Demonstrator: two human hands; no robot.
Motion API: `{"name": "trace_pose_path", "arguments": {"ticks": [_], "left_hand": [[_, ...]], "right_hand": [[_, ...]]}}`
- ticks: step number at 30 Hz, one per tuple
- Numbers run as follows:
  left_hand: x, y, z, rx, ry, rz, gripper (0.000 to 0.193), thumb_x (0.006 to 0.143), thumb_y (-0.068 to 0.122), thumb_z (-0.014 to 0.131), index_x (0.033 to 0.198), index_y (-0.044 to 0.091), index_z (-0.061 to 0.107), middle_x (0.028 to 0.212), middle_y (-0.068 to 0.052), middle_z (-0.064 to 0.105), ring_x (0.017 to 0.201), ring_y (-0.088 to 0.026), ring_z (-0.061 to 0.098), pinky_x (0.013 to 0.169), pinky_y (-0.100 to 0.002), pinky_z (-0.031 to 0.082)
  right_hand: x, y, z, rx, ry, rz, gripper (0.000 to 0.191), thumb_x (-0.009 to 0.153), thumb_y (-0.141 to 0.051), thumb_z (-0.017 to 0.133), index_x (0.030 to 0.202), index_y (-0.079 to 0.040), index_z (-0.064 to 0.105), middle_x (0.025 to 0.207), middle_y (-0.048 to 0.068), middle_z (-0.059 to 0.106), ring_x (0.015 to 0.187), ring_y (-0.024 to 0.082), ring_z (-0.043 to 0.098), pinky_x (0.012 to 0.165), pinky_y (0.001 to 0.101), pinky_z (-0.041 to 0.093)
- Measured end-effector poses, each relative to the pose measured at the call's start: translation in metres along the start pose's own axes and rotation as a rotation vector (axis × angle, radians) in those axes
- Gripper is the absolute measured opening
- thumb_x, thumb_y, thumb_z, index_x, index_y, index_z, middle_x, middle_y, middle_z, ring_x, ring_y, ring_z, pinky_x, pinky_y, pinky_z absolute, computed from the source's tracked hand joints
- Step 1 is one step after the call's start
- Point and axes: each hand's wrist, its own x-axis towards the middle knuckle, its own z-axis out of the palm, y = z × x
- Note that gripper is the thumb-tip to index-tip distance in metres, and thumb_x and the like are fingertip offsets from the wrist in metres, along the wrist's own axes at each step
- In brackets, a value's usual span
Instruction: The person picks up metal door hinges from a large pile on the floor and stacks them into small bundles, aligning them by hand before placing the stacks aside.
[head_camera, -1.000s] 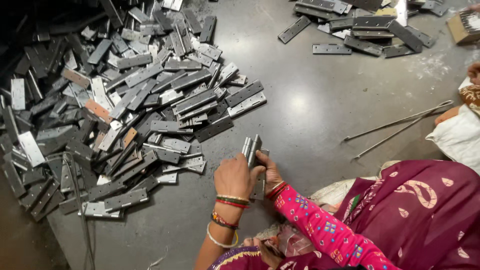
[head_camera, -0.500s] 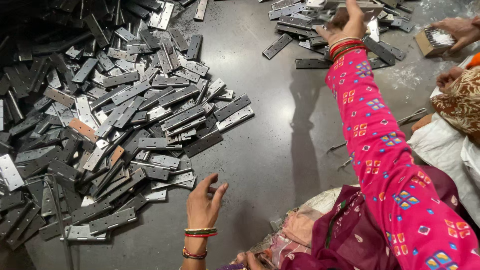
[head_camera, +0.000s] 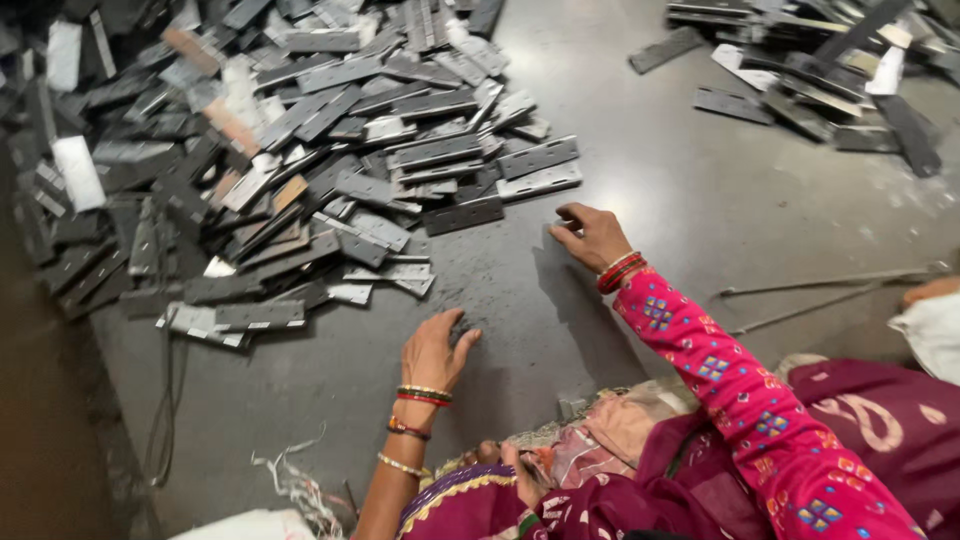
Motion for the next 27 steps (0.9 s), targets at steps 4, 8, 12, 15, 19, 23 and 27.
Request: {"name": "trace_pose_path", "arguments": {"ticks": [4,8,12,15,19,23,27], "left_hand": [[-0.006,-0.039,-0.011,0.039,0.149,-0.007,0.039,0.087,0.034,0.076,0.115,0.009,0.069,0.108,-0.012,0.072,0.102,-0.036,0.064,0.086,-0.047,0.052],[-0.001,-0.072,-0.035,0.034,0.283,0.002,0.038,0.087,0.029,0.076,0.117,0.007,0.068,0.117,-0.012,0.069,0.110,-0.036,0.060,0.094,-0.046,0.049],[0.015,-0.101,-0.060,0.151,0.422,0.020,0.046,0.086,0.028,0.078,0.124,0.006,0.066,0.133,-0.016,0.061,0.126,-0.038,0.052,0.102,-0.050,0.044],[0.039,-0.119,-0.075,0.265,0.431,0.072,0.055,0.087,0.033,0.080,0.132,0.007,0.061,0.147,-0.018,0.052,0.141,-0.039,0.042,0.111,-0.052,0.038],[0.082,-0.142,-0.096,0.571,0.292,0.076,0.079,0.078,0.042,0.077,0.149,0.016,0.051,0.159,-0.018,0.039,0.150,-0.038,0.024,0.119,-0.058,0.022],[0.105,-0.161,-0.105,0.575,0.102,-0.031,0.082,0.082,0.066,0.064,0.152,0.027,0.044,0.161,-0.016,0.031,0.151,-0.040,0.013,0.118,-0.065,0.009],[0.091,-0.159,-0.085,0.613,0.231,0.012,0.071,0.091,0.067,0.056,0.152,0.031,0.047,0.162,-0.014,0.034,0.152,-0.043,0.013,0.118,-0.068,0.009]], "right_hand": [[0.008,-0.030,0.037,-0.128,-0.008,-0.212,0.037,0.092,-0.027,0.076,0.118,-0.001,0.070,0.107,0.017,0.074,0.096,0.032,0.073,0.085,0.0394,0.058],[0.032,-0.061,0.074,-0.251,0.062,-0.384,0.039,0.095,-0.028,0.077,0.123,-0.003,0.069,0.120,0.017,0.071,0.112,0.037,0.066,0.099,0.0437,0.053],[0.083,-0.092,0.104,-0.430,0.006,-0.550,0.068,0.090,-0.042,0.081,0.138,-0.001,0.057,0.145,0.022,0.056,0.130,0.038,0.054,0.112,0.0484,0.042],[0.124,-0.116,0.115,-0.624,-0.111,-0.633,0.095,0.079,-0.058,0.081,0.146,-0.001,0.046,0.151,0.025,0.046,0.137,0.039,0.043,0.114,0.0520,0.033],[0.155,-0.133,0.123,-0.729,-0.288,-0.594,0.116,0.065,-0.068,0.082,0.151,-0.005,0.036,0.149,0.025,0.040,0.138,0.041,0.035,0.112,0.0523,0.027],[0.155,-0.131,0.132,-0.733,-0.250,-0.606,0.114,0.064,-0.065,0.083,0.150,-0.007,0.038,0.145,0.021,0.046,0.137,0.040,0.040,0.112,0.0524,0.034],[0.135,-0.115,0.147,-0.826,-0.210,-0.564,0.099,0.076,-0.055,0.082,0.155,-0.012,0.041,0.141,0.015,0.053,0.124,0.036,0.050,0.097,0.0519,0.043]]}}
